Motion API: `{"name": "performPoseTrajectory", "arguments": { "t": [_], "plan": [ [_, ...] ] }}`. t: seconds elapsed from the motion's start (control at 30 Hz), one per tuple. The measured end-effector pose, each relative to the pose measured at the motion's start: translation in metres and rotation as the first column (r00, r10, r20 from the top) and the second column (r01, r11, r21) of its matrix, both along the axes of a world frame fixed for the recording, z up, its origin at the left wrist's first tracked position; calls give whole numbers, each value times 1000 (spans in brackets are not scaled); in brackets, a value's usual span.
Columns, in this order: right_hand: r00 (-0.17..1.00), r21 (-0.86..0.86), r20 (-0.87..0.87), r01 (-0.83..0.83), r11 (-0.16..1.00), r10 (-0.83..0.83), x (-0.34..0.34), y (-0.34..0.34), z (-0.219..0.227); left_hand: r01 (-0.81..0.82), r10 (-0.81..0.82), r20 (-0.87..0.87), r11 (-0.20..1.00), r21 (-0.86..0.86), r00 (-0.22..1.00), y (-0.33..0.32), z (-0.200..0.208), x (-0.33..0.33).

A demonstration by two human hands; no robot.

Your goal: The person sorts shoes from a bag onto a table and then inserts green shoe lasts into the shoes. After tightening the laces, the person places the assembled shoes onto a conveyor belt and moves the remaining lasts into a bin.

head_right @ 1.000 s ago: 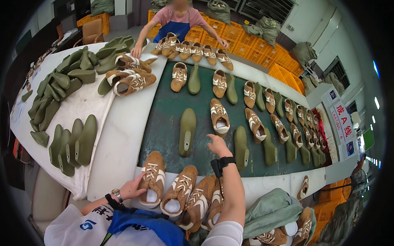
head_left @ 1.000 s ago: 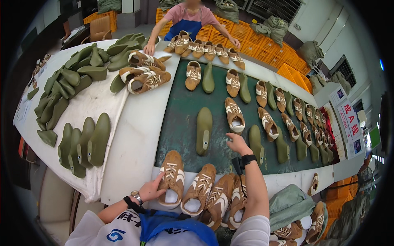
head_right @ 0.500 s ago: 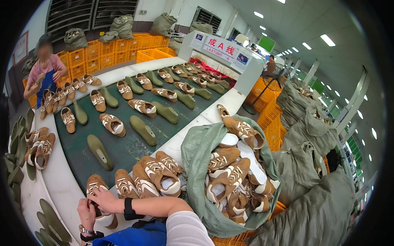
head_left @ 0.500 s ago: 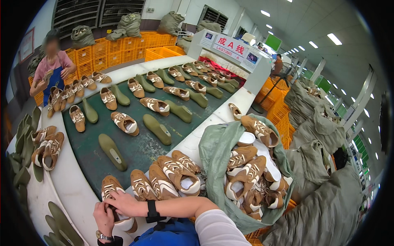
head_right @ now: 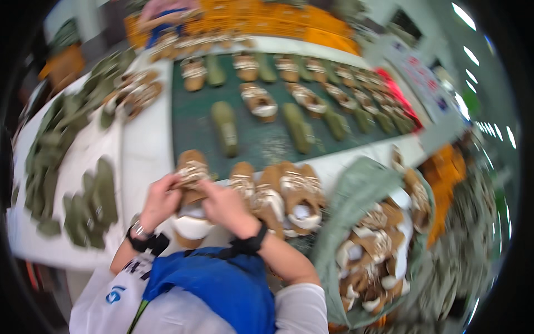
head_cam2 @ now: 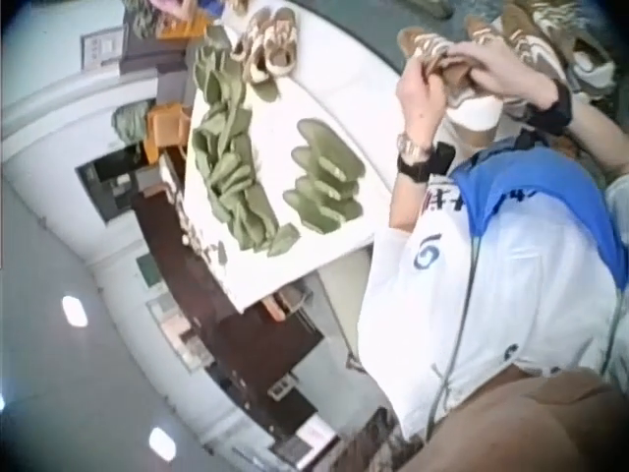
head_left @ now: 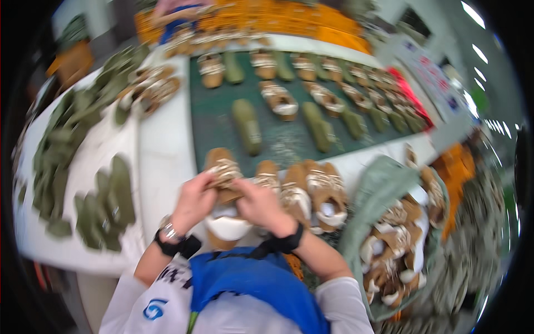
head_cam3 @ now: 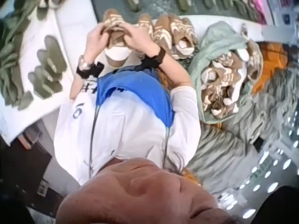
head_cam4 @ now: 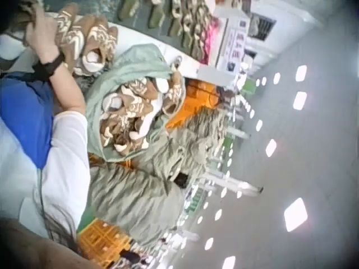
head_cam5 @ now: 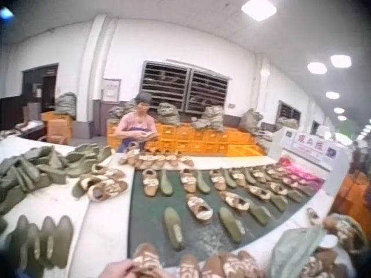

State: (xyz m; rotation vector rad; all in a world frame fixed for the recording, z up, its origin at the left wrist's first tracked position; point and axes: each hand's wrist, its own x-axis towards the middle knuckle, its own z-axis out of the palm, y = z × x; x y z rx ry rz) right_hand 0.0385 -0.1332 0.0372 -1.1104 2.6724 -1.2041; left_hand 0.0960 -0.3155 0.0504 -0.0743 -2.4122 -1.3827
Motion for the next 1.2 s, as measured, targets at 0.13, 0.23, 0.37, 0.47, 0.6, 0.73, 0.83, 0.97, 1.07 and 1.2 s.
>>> {"name": "performPoseTrajectory", "arguments": {
  "t": [0.13, 0.23, 0.37, 0.47, 0.6, 0.73, 0.83, 0.97, 1.07, 1.2],
  "plan": [
    [994, -207, 109, -5, 978, 28, -8, -7, 28, 24, -47, -64, 950, -311, 997, 0, 21, 10],
    [993, -243, 47, -98, 965, 113, -2, -22, 43, 64, -139, -109, 854, -517, 984, -2, 26, 22],
    [991, -178, 37, -118, 977, 126, 5, -23, 53, -103, -82, -370, 884, -456, 925, -5, 14, 25],
    [965, 80, -167, -191, 978, 202, 17, -21, 60, -201, 235, -19, 865, 460, 972, -17, 16, 28],
    [904, 95, 382, -247, 964, 194, 11, -14, 2, -207, 290, -51, 786, 583, 956, -29, 47, 18],
    [748, 3, 564, -426, 905, 351, 3, -9, -43, 90, -86, 56, 993, -82, 995, -23, 5, 26],
    [620, -198, 618, -471, 860, 482, 11, -8, -58, 307, -232, 333, 932, -194, 914, -20, -29, 32],
    [645, -14, 705, -404, 915, 296, 16, -16, -34, 433, -328, 439, 887, -162, 836, -22, -25, 36],
    [874, 136, 474, -198, 971, 111, 20, -28, -11, 369, -281, 437, 920, -130, 855, -14, -16, 39],
    [980, 103, 141, -153, 983, 138, 18, -27, 9, 137, -94, 239, 976, -172, 967, -9, -4, 45]
  ]
}}
